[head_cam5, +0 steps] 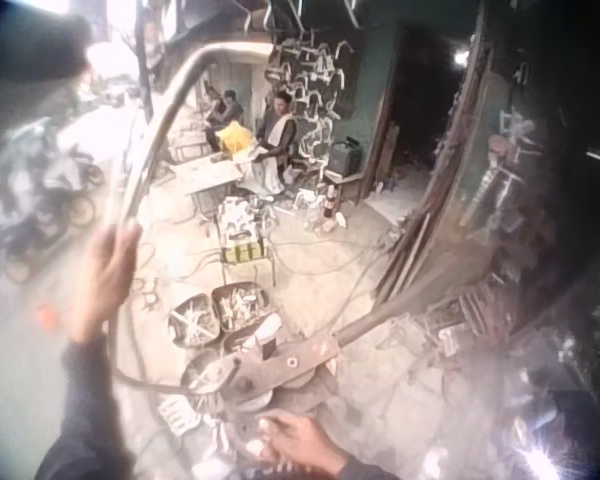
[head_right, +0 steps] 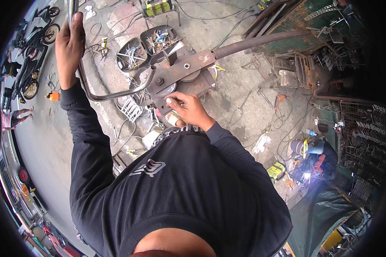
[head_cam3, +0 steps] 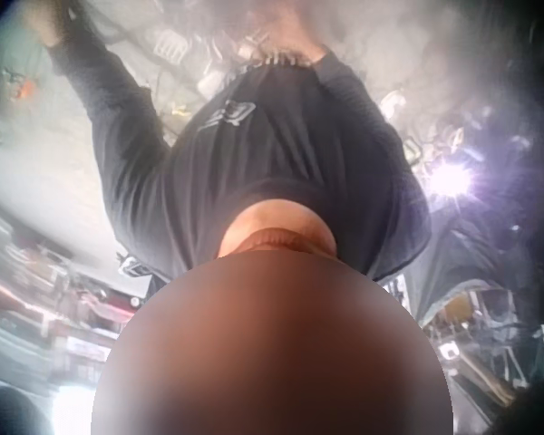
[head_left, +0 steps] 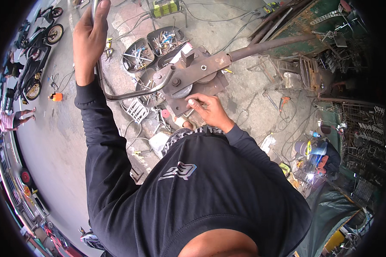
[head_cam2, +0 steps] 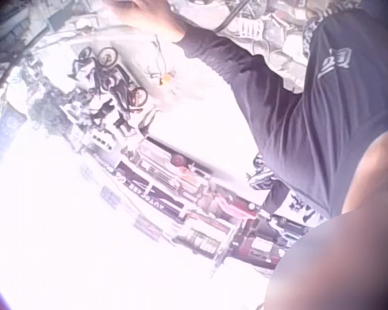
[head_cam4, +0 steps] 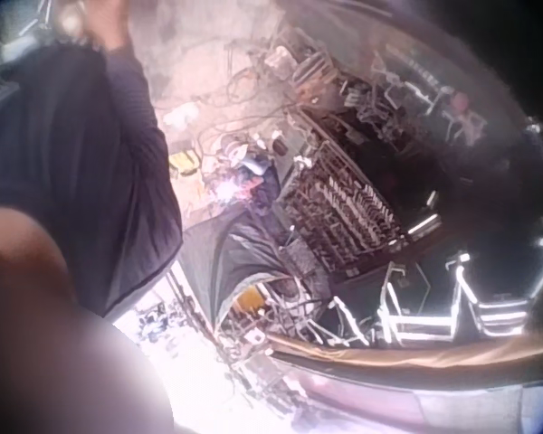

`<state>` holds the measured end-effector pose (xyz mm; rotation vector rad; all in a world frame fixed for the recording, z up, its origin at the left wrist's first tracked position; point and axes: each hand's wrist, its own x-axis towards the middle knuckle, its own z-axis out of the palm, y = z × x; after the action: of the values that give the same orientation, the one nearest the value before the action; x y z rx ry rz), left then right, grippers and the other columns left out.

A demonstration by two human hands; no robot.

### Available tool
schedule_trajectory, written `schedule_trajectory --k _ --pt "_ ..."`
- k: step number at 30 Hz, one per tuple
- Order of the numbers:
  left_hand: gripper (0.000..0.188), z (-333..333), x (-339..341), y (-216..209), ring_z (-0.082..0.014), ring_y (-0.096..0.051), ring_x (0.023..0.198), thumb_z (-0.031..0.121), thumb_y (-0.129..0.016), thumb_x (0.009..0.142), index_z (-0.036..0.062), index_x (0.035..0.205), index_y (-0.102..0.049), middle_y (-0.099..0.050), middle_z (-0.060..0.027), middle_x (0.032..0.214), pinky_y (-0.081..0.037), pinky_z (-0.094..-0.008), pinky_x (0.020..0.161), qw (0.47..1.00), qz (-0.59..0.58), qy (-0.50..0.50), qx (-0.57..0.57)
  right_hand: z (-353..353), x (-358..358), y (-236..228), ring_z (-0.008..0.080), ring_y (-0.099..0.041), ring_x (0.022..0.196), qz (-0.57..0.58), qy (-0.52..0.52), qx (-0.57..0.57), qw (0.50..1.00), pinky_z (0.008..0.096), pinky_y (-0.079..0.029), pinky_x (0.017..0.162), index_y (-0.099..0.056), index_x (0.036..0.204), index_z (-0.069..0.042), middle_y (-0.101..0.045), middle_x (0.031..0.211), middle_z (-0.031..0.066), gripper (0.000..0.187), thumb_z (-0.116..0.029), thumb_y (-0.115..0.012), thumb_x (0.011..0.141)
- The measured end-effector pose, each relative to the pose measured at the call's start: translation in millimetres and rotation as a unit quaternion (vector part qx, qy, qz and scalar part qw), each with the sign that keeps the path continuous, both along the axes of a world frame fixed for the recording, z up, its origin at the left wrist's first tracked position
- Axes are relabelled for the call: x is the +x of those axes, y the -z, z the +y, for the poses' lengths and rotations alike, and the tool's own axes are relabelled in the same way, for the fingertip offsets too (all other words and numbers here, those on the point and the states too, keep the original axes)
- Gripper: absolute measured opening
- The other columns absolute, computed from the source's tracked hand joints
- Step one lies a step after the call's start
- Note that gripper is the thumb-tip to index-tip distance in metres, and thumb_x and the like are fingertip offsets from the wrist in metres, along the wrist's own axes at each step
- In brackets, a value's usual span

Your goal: The person uses a manual tube bender to shape a metal tube into a curved form. They repeatedly clamp, bend, and release the tube, then measure the resulting curve with a tape measure to check dimensions.

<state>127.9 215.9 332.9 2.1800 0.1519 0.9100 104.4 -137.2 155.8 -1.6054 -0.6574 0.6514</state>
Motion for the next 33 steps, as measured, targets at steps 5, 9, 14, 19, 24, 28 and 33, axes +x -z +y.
schedule_trajectory --k 5,9,14,19,24,28,33 --pt "0.029 -122 39 -50 -0.0329 -0.061 0.063 0.034 -0.069 0.095 0.0091 0.111 -0.07 -0.063 -0.0184 0.073 -0.048 -0.0406 0.058 0.919 -0.036 0.191 0.343 -57 16 -164 0.0283 -0.06 0.09 -0.477 0.158 0.292 0.814 0.0467 -0.054 0.084 -0.059 0.1 -0.001 -0.06 0.098 0.0159 0.029 -0.03 -0.059 0.098" --pt "0.032 -204 45 -8 -0.0315 -0.068 0.061 0.045 -0.062 0.094 0.014 0.101 -0.061 -0.066 -0.0082 0.071 -0.053 -0.0417 0.053 0.86 0.046 0.233 0.452 -113 28 -245 0.0339 -0.049 0.128 -0.721 0.272 -0.121 0.626 0.0462 -0.042 0.106 -0.062 0.123 -0.009 -0.056 0.128 0.015 0.046 -0.042 -0.069 0.092" --pt "0.033 -252 31 42 -0.0273 -0.069 0.06 0.046 -0.063 0.092 0.0149 0.105 -0.064 -0.065 -0.0043 0.071 -0.055 -0.0384 0.053 0.838 0.08 0.296 0.451 -155 41 -179 0.0354 -0.067 0.084 -0.393 0.182 -0.42 0.797 0.0446 -0.05 0.075 -0.067 0.105 -0.01 -0.07 0.09 0.0136 0.044 -0.048 -0.076 0.084" --pt "0.036 -221 18 45 -0.0203 -0.065 0.092 0.046 -0.067 0.089 0.0148 0.106 -0.068 -0.065 -0.0019 0.092 -0.048 -0.0358 0.081 0.866 -0.04 0.294 0.403 -205 21 -109 0.0349 -0.065 0.065 -0.345 0.266 -0.411 0.801 0.0434 -0.046 0.057 -0.065 0.085 -0.009 -0.065 0.069 0.0108 0.029 -0.034 -0.079 0.082" --pt "0.043 -58 51 84 -0.0216 -0.062 0.086 0.044 -0.051 0.104 0.0069 0.097 -0.071 -0.07 -0.0061 0.097 -0.045 -0.0331 0.08 0.987 -0.023 0.119 0.103 -209 36 -68 0.0347 -0.065 0.068 -0.358 0.322 -0.431 0.763 0.0417 -0.047 0.057 -0.066 0.084 -0.011 -0.065 0.07 0.0098 0.019 -0.024 -0.078 0.079" --pt "0.053 -12 58 166 -0.0101 -0.046 0.062 0.041 -0.041 0.107 0.0001 0.081 -0.062 -0.058 -0.0019 0.067 -0.035 -0.0316 0.058 0.954 0.092 0.205 -0.199 -197 49 -40 0.0338 -0.065 0.068 -0.396 0.335 -0.387 0.762 0.0419 -0.047 0.059 -0.067 0.086 -0.011 -0.066 0.072 0.0095 0.02 -0.028 -0.078 0.081" --pt "0.054 -24 71 215 -0.0094 -0.041 0.052 0.043 -0.044 0.105 0.0034 0.072 -0.057 -0.048 0.0006 0.059 -0.032 -0.0292 0.049 0.956 0.07 0.096 -0.267 -184 61 -58 0.0339 -0.067 0.071 -0.35 0.307 -0.488 0.738 0.0434 -0.048 0.06 -0.068 0.087 -0.013 -0.068 0.073 0.0102 0.021 -0.032 -0.078 0.081"
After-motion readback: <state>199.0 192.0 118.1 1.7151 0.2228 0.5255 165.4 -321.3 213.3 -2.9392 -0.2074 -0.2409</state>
